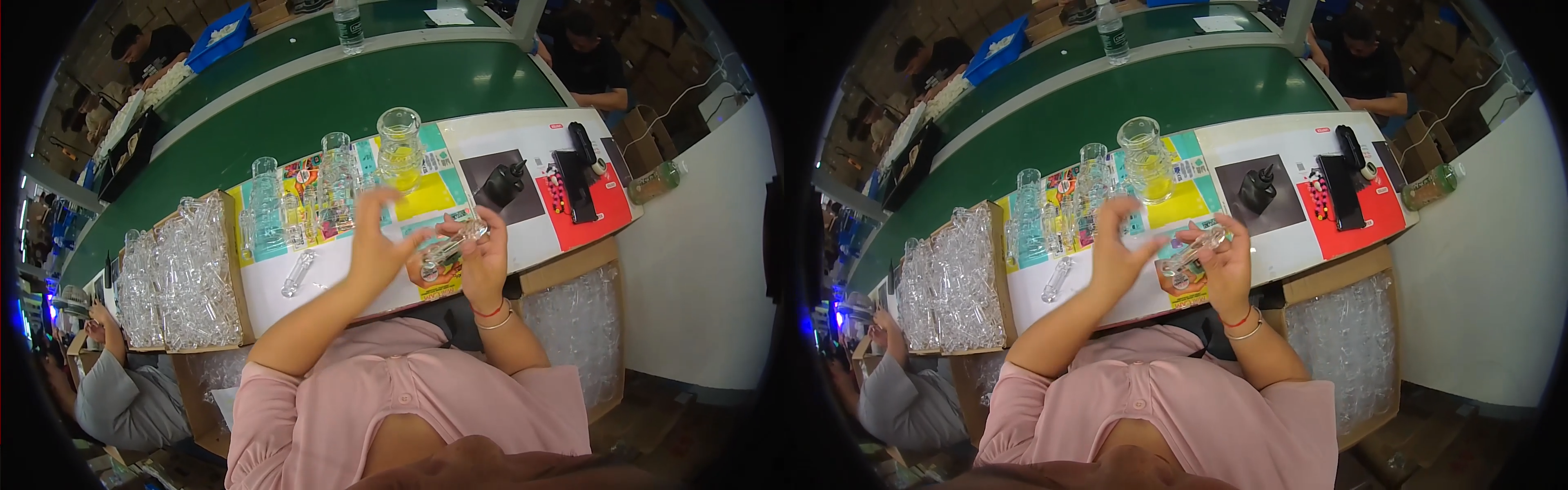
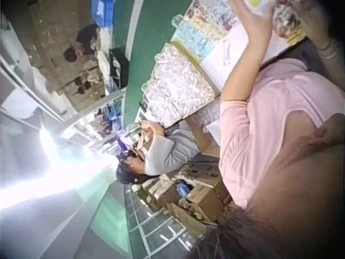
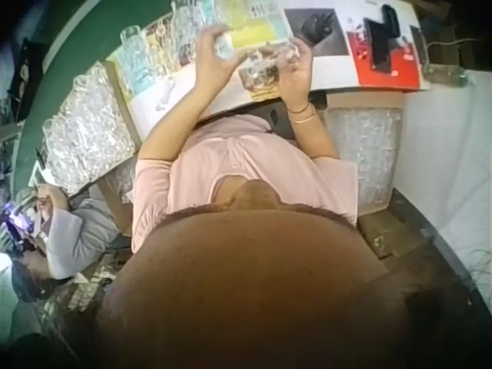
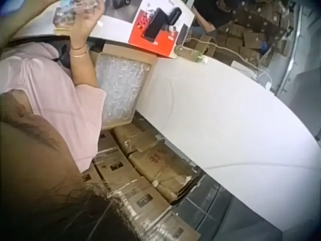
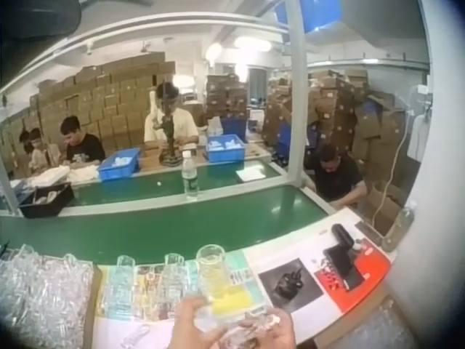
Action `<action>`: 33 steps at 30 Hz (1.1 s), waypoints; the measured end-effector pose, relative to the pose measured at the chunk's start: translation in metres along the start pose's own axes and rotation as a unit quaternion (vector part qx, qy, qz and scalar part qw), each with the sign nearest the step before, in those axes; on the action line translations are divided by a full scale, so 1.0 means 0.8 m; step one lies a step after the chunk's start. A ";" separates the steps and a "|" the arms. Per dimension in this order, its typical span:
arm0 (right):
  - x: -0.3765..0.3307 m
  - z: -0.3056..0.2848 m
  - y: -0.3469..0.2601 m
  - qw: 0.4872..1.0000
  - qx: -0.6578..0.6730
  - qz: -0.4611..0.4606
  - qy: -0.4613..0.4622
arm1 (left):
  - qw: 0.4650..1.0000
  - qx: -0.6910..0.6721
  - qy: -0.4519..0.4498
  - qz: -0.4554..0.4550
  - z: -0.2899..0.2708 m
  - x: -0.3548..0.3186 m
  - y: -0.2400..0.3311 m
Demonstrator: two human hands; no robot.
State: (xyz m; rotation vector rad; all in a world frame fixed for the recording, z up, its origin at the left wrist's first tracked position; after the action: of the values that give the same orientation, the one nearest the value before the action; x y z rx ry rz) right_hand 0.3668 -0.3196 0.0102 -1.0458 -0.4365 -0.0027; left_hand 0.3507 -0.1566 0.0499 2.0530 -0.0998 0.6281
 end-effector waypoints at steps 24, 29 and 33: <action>-0.009 0.055 -0.037 0.969 0.216 0.072 -0.095 | 0.893 -0.393 -0.081 -0.204 -0.092 -0.046 0.022; -0.017 0.079 -0.037 0.980 0.108 0.080 -0.143 | 0.904 -0.388 -0.062 -0.169 -0.108 -0.058 0.035; -0.020 0.097 -0.047 0.985 0.054 0.042 -0.161 | 0.912 -0.377 -0.061 -0.151 -0.119 -0.064 0.033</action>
State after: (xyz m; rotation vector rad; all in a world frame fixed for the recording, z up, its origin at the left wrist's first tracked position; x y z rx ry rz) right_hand 0.3172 -0.2768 0.0687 -0.9590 -0.6779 0.2653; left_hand 0.2606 -0.1021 0.0856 1.3118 -0.0776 0.2053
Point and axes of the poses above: each hand's wrist, its own x-axis towards the middle knuckle, its own z-axis out of the palm, y = z × x, the point moved 6 cm from there along x, towards the middle knuckle, and after that the axes turned 1 degree about y, right-handed, at the moved point
